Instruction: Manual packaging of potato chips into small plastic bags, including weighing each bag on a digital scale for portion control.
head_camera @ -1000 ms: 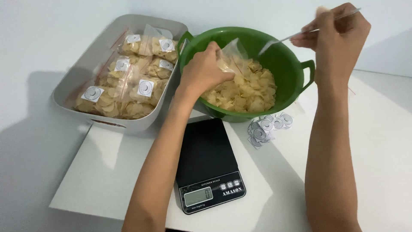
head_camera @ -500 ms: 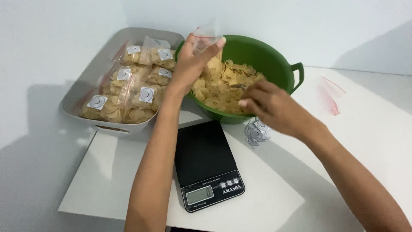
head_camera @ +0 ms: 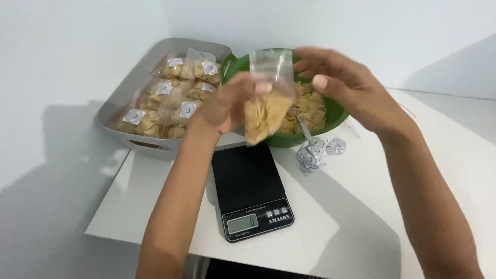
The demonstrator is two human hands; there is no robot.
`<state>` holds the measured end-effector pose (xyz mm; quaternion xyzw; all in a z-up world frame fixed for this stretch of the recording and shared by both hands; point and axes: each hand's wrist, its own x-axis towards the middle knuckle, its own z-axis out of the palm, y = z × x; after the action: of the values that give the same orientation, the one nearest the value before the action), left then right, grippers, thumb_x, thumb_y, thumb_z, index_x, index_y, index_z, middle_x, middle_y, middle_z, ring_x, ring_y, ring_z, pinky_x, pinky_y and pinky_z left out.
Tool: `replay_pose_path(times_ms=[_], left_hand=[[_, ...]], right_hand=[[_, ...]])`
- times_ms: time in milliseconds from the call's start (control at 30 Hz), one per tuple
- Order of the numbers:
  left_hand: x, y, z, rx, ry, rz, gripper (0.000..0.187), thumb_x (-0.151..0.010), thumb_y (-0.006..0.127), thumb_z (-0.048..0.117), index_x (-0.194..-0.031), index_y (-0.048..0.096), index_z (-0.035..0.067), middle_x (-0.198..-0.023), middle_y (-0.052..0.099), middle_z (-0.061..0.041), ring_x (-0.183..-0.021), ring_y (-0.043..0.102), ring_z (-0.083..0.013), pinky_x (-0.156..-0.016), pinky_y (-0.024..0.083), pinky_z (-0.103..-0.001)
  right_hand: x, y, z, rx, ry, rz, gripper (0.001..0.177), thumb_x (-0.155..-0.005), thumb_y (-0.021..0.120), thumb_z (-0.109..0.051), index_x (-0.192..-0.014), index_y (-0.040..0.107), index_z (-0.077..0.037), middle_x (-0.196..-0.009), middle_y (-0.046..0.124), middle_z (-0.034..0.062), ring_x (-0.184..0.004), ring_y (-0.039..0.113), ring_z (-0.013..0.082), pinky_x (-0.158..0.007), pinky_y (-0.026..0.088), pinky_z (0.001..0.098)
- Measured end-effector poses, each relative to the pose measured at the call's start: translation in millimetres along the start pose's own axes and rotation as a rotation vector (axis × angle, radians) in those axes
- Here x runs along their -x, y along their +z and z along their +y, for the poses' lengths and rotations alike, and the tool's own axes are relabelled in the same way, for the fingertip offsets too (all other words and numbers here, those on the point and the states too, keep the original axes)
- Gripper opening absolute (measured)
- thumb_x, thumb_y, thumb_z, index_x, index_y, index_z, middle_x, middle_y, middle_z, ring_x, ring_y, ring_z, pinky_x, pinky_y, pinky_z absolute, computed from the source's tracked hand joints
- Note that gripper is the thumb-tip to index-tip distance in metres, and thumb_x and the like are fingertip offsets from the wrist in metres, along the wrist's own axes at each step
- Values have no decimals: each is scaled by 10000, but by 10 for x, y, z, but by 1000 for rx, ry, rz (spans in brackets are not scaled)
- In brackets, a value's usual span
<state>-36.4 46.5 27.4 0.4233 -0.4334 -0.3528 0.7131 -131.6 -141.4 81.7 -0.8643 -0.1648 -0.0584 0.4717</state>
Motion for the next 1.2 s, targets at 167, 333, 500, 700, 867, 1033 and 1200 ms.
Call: replay_pose_path(times_ms=[167, 333, 500, 700, 867, 1033, 1200], left_hand=[[265, 244, -13, 88, -61, -97, 637, -734, 643, 272, -1249, 344, 46, -1007, 537, -143, -926, 576, -302, -820, 500, -423], [531, 391, -145, 158, -169, 157, 737, -667, 629, 395, -1252, 337, 54, -1163, 483, -175, -1057, 515, -358, -683, 530, -536], [661, 743, -22, -411, -202, 784, 422, -661, 620, 327, -1014, 597, 97, -851, 591, 8, -710, 542, -83, -532, 465, -199], [855, 836, -126, -558, -1, 914, 177, -773, 613, 266, -828, 600, 99, -624, 515, 16, -527, 422, -59, -457, 333, -172], [908, 834, -215, -580, -91, 1095, 237, -747, 595, 335, -850, 606, 123, -699, 618, 13, -615, 544, -47, -477, 409, -171], [952, 751, -412, -648, -67, 1134, 237, -764, 568, 364, -834, 533, 141, -831, 570, 29, -606, 464, -49, -558, 368, -164], [1018, 575, -693, -470, -80, 1123, 266, -847, 520, 271, -902, 537, 12, -819, 571, -159, -678, 604, -210, -521, 552, -318]], right_hand=[[-34, 221, -77, -233, -105, -110, 143, -815, 541, -154, -923, 568, -65, -929, 592, 44, -834, 587, 151, -707, 506, 256], [62, 428, -222, -119, -182, 109, 155, -780, 672, -70, -732, 529, -36, -699, 589, 37, -635, 588, 91, -558, 514, 178], [108, 519, -329, 46, -140, 231, 238, -746, 734, -114, -674, 520, -37, -666, 583, 42, -556, 554, 96, -466, 511, 179], [258, 757, -184, 465, -373, 300, 471, -757, 676, -23, -1102, 379, 97, -966, 502, 209, -786, 533, 270, -632, 493, 300], [498, 993, -149, 492, -308, 164, 580, -765, 681, -215, -1154, 330, 35, -1073, 438, 205, -883, 533, 276, -713, 480, 360], [478, 1098, 116, 304, -45, -30, 563, -709, 696, -257, -1123, 389, -32, -1086, 519, 147, -964, 561, 256, -819, 472, 332], [495, 1148, 299, 205, -18, -21, 703, -548, 790, -125, -1127, 421, 27, -932, 593, 228, -859, 620, 370, -746, 521, 407]])
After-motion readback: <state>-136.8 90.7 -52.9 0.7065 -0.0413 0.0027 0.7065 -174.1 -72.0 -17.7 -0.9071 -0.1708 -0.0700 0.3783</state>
